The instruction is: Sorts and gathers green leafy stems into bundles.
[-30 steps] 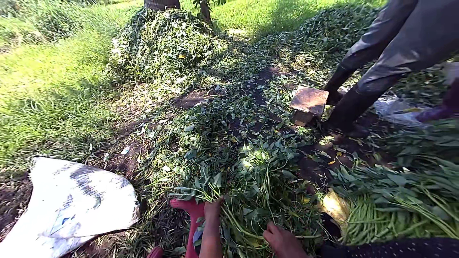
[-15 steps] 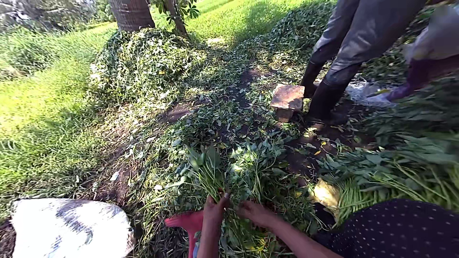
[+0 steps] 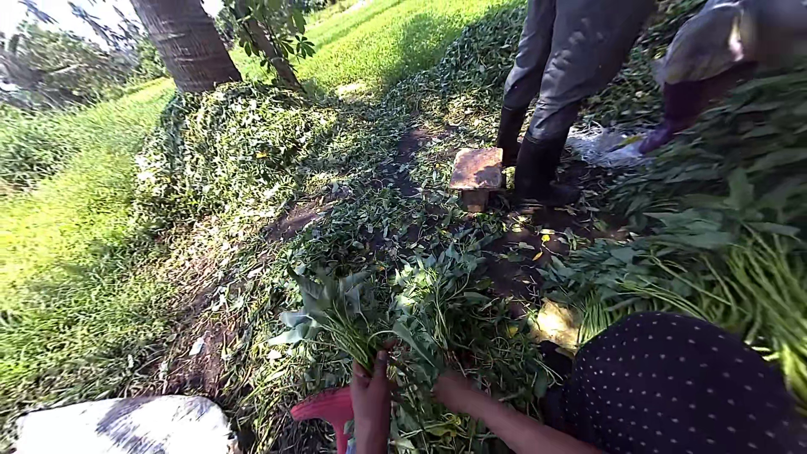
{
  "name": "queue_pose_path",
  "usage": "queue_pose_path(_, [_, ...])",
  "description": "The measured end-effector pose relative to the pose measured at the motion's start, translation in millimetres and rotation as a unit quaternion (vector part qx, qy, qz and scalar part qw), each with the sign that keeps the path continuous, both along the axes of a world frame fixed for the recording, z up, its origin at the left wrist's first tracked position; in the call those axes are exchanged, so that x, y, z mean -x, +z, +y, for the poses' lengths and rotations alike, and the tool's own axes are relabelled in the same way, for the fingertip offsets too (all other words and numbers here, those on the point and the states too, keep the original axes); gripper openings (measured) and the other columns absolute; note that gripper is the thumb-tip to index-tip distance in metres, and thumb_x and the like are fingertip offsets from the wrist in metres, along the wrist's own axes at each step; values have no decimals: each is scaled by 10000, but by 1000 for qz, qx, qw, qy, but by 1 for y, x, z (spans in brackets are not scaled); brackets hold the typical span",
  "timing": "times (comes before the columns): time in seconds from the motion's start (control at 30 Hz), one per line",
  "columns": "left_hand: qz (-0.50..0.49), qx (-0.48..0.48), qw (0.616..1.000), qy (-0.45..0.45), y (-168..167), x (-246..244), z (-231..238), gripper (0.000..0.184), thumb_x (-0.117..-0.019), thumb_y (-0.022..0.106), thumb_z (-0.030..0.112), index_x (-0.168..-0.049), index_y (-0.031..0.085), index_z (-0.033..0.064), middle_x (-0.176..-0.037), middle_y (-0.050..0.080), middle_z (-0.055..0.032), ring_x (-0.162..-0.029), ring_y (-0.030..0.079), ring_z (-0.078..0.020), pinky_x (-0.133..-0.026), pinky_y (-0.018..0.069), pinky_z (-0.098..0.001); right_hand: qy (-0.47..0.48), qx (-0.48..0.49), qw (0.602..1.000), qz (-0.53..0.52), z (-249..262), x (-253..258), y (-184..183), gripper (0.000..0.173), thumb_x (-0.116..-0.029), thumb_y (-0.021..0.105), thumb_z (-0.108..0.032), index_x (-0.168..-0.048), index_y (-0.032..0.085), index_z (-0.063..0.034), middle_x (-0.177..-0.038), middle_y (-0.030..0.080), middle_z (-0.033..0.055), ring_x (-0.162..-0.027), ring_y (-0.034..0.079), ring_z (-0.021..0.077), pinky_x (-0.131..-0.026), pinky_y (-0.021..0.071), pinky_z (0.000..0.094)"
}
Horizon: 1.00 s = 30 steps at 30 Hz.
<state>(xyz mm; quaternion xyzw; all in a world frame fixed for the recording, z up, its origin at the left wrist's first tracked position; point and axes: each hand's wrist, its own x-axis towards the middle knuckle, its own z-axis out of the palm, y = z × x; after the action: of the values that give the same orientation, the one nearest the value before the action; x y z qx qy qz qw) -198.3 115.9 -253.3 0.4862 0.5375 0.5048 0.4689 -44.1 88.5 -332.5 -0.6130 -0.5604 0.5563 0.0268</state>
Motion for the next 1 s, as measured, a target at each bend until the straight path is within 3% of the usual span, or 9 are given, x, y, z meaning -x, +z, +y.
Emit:
queue_pose_path(0.17, [28, 32, 999, 28, 8, 21, -1, 325, -1022, 522, 20, -1334, 481, -63, -1135, 695, -127, -966, 676, -135, -838, 561, -298, -23, 36, 997, -68, -7, -26, -30, 466, -1071, 498, -284, -1297, 585, 115, -1341, 587, 340, -1262, 584, 480, -1043, 456, 659])
queue_pose_path(0.3, [13, 63, 997, 34, 5, 36, 3, 323, -1030, 538, 24, -1337, 488, -65, -1115, 717, -166, -886, 709, -188, -737, 591, -332, -105, 6, 992, -75, 13, -47, 2, 801, -907, 746, -414, -1491, 448, 47, -1479, 493, 305, -1339, 525, 465, -1081, 428, 671])
queue_pose_path(0.4, [-12, 83, 996, 42, 6, 35, 2, 295, -1037, 543, 28, -1311, 477, -56, -1068, 731, -149, -823, 716, -183, -676, 592, -327, -82, -81, 992, -49, 13, -38, 33, 580, -982, 637, -404, -1417, 585, -23, -1467, 525, 252, -1353, 516, 420, -1110, 411, 629])
queue_pose_path(0.47, [-21, 94, 994, 51, 8, 32, 2, 284, -1040, 551, 35, -1296, 479, -62, -1048, 735, -147, -818, 720, -186, -684, 599, -333, -52, -146, 986, 57, 10, -25, 34, 418, -1075, 492, -319, -1378, 629, -66, -1400, 585, 208, -1302, 569, 352, -1114, 439, 548])
queue_pose_path(0.57, [-34, 99, 993, 46, 12, 31, 3, 270, -1052, 530, 45, -1292, 476, -64, -1067, 736, -150, -822, 719, -186, -691, 593, -330, -21, -128, 968, 214, 8, -8, 29, 439, -1125, 380, -312, -1437, 575, -73, -1394, 609, 186, -1276, 606, 308, -1112, 459, 510])
queue_pose_path(0.67, [-71, 102, 992, 20, 10, 33, 5, 279, -1064, 487, 32, -1329, 446, -45, -1123, 722, -169, -877, 725, -226, -723, 604, -361, -16, -93, 962, 255, 10, -3, 25, 414, -1124, 382, -271, -1480, 534, -123, -1376, 634, 153, -1228, 640, 275, -1076, 483, 500])
queue_pose_path(0.77, [-92, 93, 991, -10, 11, 34, 5, 258, -1054, 479, 7, -1307, 462, -41, -1128, 713, -171, -877, 718, -229, -720, 604, -358, -3, -104, 959, 263, 15, -7, 19, 396, -1105, 441, -206, -1480, 534, -121, -1292, 660, 186, -1122, 671, 293, -1001, 520, 508])
queue_pose_path(0.87, [-89, 83, 992, -43, 5, 38, 6, 323, -1043, 459, 9, -1359, 439, -49, -1156, 694, -180, -950, 713, -238, -792, 614, -387, 9, -138, 964, 226, 15, -8, 24, 323, -1078, 516, -192, -1325, 623, -13, -1222, 681, 204, -1079, 688, 313, -994, 532, 520])
queue_pose_path(1.0, [-63, 112, 988, -87, -2, 38, 8, 278, -1086, 397, 96, -1315, 512, -12, -1230, 675, -116, -1036, 674, -194, -861, 570, -356, 109, -221, 964, 99, 17, -7, 36, 312, -1081, 486, -155, -1288, 652, 9, -1228, 682, 235, -1175, 651, 386, -1060, 471, 586])
